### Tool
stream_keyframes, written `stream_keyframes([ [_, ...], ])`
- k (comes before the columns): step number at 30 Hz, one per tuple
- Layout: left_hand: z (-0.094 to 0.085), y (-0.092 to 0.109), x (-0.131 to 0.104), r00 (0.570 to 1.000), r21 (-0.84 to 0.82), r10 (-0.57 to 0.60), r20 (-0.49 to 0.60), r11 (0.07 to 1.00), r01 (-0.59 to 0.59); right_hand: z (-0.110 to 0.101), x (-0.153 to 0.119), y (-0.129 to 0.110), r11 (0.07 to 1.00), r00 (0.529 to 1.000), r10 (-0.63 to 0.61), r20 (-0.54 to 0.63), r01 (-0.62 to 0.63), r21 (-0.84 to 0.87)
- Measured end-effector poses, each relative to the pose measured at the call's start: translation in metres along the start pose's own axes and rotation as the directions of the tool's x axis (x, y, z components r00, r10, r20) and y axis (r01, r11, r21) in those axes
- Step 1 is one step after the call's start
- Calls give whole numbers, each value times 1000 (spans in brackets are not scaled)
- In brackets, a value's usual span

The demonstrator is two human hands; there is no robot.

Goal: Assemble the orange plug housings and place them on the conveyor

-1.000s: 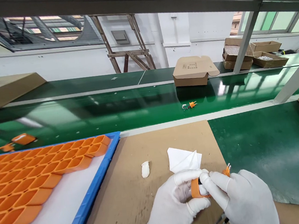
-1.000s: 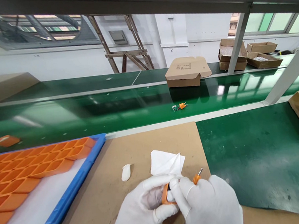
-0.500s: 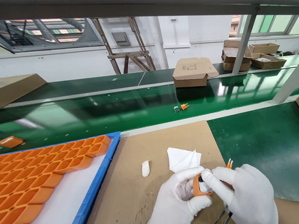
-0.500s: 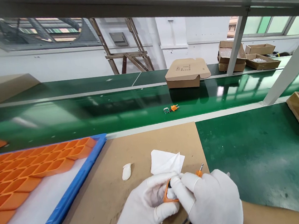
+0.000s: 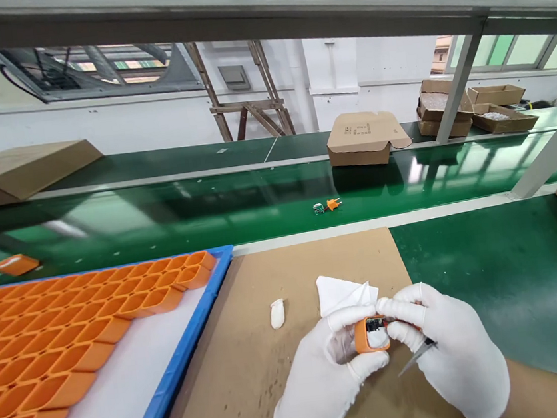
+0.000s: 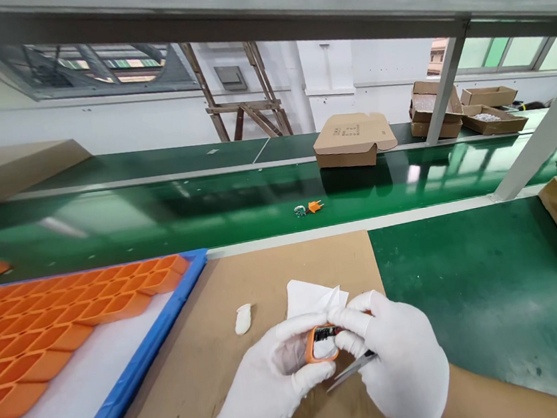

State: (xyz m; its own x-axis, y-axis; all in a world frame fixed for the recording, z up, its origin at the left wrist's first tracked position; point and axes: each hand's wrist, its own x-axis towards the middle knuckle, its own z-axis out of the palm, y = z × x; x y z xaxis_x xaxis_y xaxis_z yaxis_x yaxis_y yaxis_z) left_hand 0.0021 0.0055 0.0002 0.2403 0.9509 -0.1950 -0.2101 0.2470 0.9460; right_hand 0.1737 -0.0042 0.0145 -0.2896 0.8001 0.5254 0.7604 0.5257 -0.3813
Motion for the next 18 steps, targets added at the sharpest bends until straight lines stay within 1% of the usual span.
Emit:
stream_keyframes([
  [2,-2,-1,0,998,107,60,-18,993,-58,-3,3,5,997,999,-30,-21,31,67],
  [4,-4,-2,1,991,271,124,-56,957,-105,-7,5,10,991,995,8,-100,5,133],
  [5,-6,-1,2,988,326,135,-77,940,-103,-8,6,13,982,987,63,-147,-35,184],
  [6,-8,0,3,988,348,122,-89,934,-84,-9,7,15,964,974,137,-182,-89,251],
  [7,-10,1,3,991,338,98,-89,939,-62,-9,9,17,935,957,222,-185,-155,318],
  [8,-11,3,3,996,304,71,-62,951,-49,-9,10,18,897,939,308,-151,-234,374],
  [9,-12,5,3,998,257,58,-13,965,-52,-7,11,18,850,918,389,-82,-323,416],
  [11,-13,9,1,990,151,78,118,984,-96,-3,14,17,730,852,514,98,-495,471],
  [13,-12,11,-1,972,71,90,218,992,-108,2,15,13,607,782,566,262,-610,509],
  [14,-12,11,-1,968,51,74,239,995,-89,3,15,11,563,759,570,315,-640,523],
  [15,-12,12,-2,969,39,52,241,997,-64,4,15,9,541,746,565,353,-658,524],
  [16,-12,13,-2,971,28,29,238,999,-36,3,15,8,545,745,552,375,-663,513],
  [17,-12,14,-1,973,9,6,232,1000,-8,2,14,7,578,762,531,369,-645,500],
  [18,-13,16,-1,973,-23,-16,230,999,22,1,13,6,635,795,510,329,-605,480],
])
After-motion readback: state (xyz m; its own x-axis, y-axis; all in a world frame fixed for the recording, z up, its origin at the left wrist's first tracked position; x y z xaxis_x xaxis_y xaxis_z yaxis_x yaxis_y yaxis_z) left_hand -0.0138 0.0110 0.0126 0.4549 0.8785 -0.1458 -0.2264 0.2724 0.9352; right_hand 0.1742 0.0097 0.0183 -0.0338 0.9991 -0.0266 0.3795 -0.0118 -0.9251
